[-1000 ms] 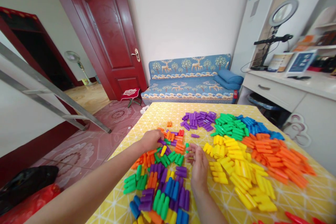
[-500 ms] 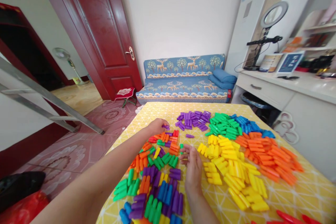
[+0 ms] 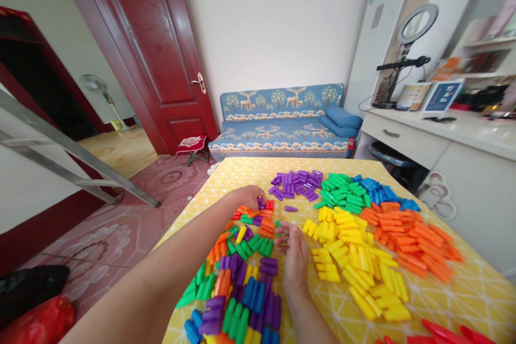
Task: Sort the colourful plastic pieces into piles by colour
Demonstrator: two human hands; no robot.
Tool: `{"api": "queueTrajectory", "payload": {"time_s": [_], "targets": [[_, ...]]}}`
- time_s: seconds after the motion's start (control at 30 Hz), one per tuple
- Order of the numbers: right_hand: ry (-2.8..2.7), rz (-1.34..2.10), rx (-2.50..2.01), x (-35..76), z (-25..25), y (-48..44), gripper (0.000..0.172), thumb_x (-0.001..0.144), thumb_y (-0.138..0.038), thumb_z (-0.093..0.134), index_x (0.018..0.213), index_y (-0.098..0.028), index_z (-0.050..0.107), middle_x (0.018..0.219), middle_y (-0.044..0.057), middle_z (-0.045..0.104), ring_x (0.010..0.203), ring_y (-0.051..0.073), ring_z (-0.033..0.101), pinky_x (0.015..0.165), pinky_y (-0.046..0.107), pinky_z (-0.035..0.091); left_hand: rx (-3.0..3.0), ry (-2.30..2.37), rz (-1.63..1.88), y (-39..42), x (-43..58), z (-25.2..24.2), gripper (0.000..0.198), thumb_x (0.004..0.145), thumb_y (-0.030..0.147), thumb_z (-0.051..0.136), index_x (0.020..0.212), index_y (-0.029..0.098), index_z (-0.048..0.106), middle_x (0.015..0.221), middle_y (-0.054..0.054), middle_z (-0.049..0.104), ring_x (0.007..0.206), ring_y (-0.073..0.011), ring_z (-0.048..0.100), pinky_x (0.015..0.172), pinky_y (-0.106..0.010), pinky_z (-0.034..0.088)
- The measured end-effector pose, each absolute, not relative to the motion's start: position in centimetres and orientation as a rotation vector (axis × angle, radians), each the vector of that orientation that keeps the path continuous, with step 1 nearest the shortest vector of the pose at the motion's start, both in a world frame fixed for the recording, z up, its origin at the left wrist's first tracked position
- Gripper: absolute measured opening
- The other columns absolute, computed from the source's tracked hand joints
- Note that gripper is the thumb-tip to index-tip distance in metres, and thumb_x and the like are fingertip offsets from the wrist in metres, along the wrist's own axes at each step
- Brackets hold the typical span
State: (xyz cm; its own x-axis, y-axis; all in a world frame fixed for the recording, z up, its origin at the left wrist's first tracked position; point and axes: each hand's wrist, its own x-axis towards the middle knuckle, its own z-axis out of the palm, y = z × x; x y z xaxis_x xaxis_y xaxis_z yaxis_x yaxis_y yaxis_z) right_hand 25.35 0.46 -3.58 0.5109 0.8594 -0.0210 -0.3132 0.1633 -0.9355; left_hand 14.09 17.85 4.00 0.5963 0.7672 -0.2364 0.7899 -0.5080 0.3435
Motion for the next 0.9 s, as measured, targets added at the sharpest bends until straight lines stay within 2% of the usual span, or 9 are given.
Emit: {"api": "queueTrajectory", "payload": {"time_s": [0.1,0.3,0.5,0.77,0.9], "targets": [[-0.606,0.914,-1.104,25.3,-3.6,0.5,0.051,0.082,-0.064,0.045,0.09,-0.017,0.062,0.079,0.005,0.066,0.061,0.016,0.056,0.053,0.028,0.044,2.46,1.276,-0.086,17.2,14.3,4.0,0.046,0.052,0.007,0.066,0.093,0.024,0.073,0.085,0.001,0.074,0.076,-0.0179,0.065,0.064,-0.021,0.048],[-0.604,0.929,-1.091,25.3,-3.9,0.6,0.05,0.083,-0.063,0.044,0.092,-0.017,0.062,0.079,0.005,0.066,0.061,0.016,0.057,0.053,0.028,0.044,2.555,1.433,-0.051,16.1,14.7,3.8,0.035,0.059,0.014,0.068,0.091,0.028,0.073,0.094,-0.001,0.073,0.094,-0.0237,0.063,0.079,-0.027,0.046],[-0.604,0.927,-1.092,25.3,-4.0,0.7,0.051,0.083,-0.063,0.043,0.093,-0.017,0.062,0.079,0.004,0.066,0.061,0.014,0.057,0.053,0.026,0.043,2.512,1.58,0.109,16.3,14.5,3.3,0.024,0.074,0.018,0.06,0.093,0.024,0.073,0.1,-0.007,0.071,0.097,-0.0236,0.062,0.084,-0.03,0.045],[-0.574,0.932,-1.082,25.4,-3.8,0.6,0.052,0.082,-0.065,0.044,0.092,-0.016,0.062,0.077,0.004,0.065,0.059,0.015,0.056,0.051,0.027,0.043,2.269,1.641,0.421,18.4,15.1,2.8,0.018,0.071,0.014,0.065,0.085,0.017,0.074,0.085,-0.005,0.072,0.088,-0.0195,0.063,0.079,-0.024,0.047],[-0.565,0.926,-1.089,25.3,-3.6,0.6,0.052,0.082,-0.065,0.043,0.091,-0.017,0.063,0.077,0.004,0.064,0.059,0.015,0.056,0.051,0.027,0.043,2.044,1.654,0.52,19.2,16.2,2.5,0.015,0.073,0.016,0.066,0.087,0.014,0.072,0.071,-0.003,0.068,0.075,-0.0163,0.063,0.067,-0.022,0.049]]}}
